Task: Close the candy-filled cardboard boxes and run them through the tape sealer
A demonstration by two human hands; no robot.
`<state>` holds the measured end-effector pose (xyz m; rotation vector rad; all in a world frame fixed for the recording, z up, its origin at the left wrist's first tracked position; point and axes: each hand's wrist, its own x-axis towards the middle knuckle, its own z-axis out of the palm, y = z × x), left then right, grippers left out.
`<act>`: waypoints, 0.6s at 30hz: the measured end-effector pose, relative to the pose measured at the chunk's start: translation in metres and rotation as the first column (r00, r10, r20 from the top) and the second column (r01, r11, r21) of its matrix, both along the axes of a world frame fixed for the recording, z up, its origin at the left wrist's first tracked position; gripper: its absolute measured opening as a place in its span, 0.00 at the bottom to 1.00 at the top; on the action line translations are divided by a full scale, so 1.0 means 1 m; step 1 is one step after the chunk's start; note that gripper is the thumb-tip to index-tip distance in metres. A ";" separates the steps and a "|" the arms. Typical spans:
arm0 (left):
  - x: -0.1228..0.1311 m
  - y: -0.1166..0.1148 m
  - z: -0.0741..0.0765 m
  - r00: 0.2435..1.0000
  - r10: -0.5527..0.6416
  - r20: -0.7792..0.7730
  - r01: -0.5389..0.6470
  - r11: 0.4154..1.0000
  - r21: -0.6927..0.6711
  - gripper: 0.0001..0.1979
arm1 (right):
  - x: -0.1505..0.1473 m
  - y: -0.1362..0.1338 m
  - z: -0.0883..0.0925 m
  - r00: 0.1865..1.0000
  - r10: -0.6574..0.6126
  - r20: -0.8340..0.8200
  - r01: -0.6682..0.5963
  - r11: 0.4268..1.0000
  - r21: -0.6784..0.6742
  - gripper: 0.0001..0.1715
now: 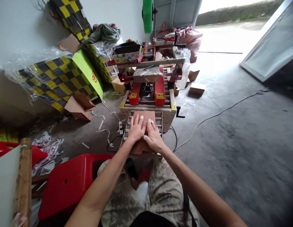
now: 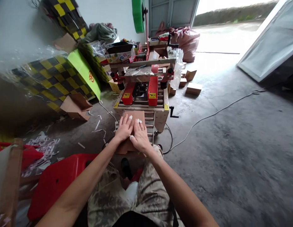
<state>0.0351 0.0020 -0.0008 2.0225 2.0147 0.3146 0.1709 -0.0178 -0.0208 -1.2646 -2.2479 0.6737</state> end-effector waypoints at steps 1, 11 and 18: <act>0.003 -0.002 0.001 0.999 0.027 -0.018 -0.027 1.000 -0.001 0.31 | 0.003 0.003 -0.001 0.999 0.020 -0.051 -0.023 0.999 -0.047 0.46; 0.012 -0.008 0.004 0.997 0.063 -0.050 -0.065 0.997 -0.030 0.30 | 0.007 -0.048 0.007 0.992 0.080 0.099 -0.091 0.989 0.118 0.61; -0.003 0.018 -0.009 0.986 0.043 0.164 -0.036 0.998 -0.042 0.26 | 0.003 -0.048 0.004 0.961 0.068 0.267 -0.148 0.944 0.295 0.53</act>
